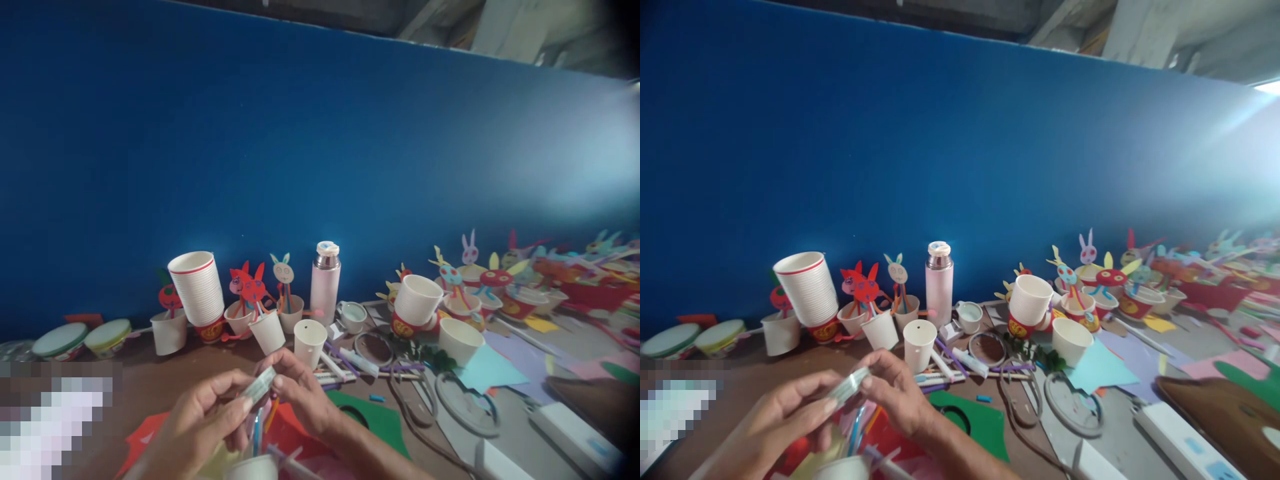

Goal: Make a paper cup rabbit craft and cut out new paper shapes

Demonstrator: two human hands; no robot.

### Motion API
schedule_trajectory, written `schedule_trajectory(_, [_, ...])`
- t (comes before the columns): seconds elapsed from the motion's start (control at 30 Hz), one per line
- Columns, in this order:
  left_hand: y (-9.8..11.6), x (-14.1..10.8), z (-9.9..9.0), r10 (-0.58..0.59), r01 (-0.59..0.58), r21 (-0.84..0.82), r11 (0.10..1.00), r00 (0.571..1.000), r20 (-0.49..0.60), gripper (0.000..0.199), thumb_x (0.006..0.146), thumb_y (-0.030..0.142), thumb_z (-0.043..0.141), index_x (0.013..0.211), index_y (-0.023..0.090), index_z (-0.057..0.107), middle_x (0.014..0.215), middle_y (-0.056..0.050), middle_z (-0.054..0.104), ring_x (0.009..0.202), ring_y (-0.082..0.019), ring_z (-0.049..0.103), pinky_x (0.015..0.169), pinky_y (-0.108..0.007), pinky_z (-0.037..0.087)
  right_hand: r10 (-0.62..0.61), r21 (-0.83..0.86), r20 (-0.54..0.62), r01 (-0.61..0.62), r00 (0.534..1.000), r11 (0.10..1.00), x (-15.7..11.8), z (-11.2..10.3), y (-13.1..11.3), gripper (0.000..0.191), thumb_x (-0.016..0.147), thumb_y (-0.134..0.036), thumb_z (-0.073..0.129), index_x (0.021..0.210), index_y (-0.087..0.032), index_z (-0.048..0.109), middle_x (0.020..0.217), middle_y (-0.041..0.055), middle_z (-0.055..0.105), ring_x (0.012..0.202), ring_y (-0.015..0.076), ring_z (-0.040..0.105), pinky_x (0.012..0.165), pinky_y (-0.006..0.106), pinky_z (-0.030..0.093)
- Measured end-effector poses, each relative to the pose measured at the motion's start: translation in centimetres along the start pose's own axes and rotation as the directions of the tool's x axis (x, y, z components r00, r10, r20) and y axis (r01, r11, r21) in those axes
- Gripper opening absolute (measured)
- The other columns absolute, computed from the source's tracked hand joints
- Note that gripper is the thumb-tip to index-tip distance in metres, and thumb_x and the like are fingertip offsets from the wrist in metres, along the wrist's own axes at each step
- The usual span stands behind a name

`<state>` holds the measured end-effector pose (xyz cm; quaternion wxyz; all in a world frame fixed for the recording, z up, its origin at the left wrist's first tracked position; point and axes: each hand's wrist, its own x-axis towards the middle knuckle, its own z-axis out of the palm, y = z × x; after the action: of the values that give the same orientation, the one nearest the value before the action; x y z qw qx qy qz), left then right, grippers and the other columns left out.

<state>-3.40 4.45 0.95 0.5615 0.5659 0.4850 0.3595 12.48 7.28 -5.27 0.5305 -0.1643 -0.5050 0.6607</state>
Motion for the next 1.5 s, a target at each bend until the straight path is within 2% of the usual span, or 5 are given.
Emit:
schedule_trajectory(0.4, [-0.8, 0.4, -0.2, 0.144, -0.148, 0.108, 0.983, 0.989, 0.042, 0.023, 0.076, 0.028, 0.053, 0.088, 0.018, 0.071, 0.070, 0.000, 0.061, 0.047, -0.010, 0.055, 0.049, -0.021, 0.044, 0.012, 0.040, 0.028, -0.013, 1.000, 0.999, 0.2, -0.3, 0.3, 0.035, 0.071, -0.040, 0.070, 0.090, -0.015, 0.055, 0.084, 0.0033, 0.056, 0.073, 0.0129, 0.051, 0.065, 0.022, 0.039])
schedule_trajectory(0.67, [-1.5, 0.7, -0.6, 0.121, -0.136, 0.161, 0.978, 0.988, 0.095, 0.033, 0.079, 0.034, 0.051, 0.102, 0.014, 0.065, 0.050, 0.003, 0.056, 0.047, -0.012, 0.052, 0.052, -0.022, 0.043, 0.045, 0.041, 0.017, -0.046, 0.999, 0.998, 0.1, -0.5, 0.4, 0.027, 0.076, -0.037, 0.063, 0.090, -0.015, 0.056, 0.081, 0.0033, 0.058, 0.072, 0.0139, 0.052, 0.066, 0.024, 0.040])
schedule_trajectory(1.03, [-0.5, -0.1, 1.0, 0.146, -0.122, 0.291, 0.949, 0.987, -0.063, 0.022, 0.074, 0.035, 0.052, 0.078, 0.017, 0.063, 0.081, -0.001, 0.059, 0.042, -0.006, 0.047, 0.040, -0.017, 0.035, 0.158, -0.015, 0.112, -0.157, 0.981, 0.987, 0.4, -1.2, -0.2, 0.026, 0.058, -0.016, 0.059, 0.084, -0.017, 0.056, 0.090, 0.0029, 0.060, 0.081, 0.0171, 0.054, 0.075, 0.029, 0.040])
schedule_trajectory(1.3, [0.0, -0.1, 1.5, 0.198, -0.186, 0.503, 0.844, 0.980, 0.030, 0.017, 0.073, 0.027, 0.048, 0.068, 0.017, 0.061, 0.063, 0.003, 0.050, 0.048, -0.010, 0.044, 0.044, -0.018, 0.035, 0.176, -0.219, 0.060, -0.159, 0.982, 0.963, 0.1, -0.2, -1.1, 0.018, 0.061, -0.017, 0.063, 0.076, -0.017, 0.052, 0.089, 0.0016, 0.059, 0.080, 0.0157, 0.053, 0.071, 0.027, 0.040])
schedule_trajectory(1.5, [-0.5, -0.1, 1.0, 0.093, -0.105, 0.397, 0.912, 0.994, 0.051, 0.024, 0.074, 0.034, 0.048, 0.072, 0.015, 0.063, 0.064, 0.001, 0.052, 0.045, -0.009, 0.042, 0.041, -0.018, 0.036, 0.198, -0.255, 0.086, -0.170, 0.976, 0.952, 0.0, -0.4, -0.9, 0.018, 0.061, -0.016, 0.062, 0.076, -0.017, 0.052, 0.086, 0.0019, 0.058, 0.076, 0.0149, 0.052, 0.066, 0.025, 0.039])
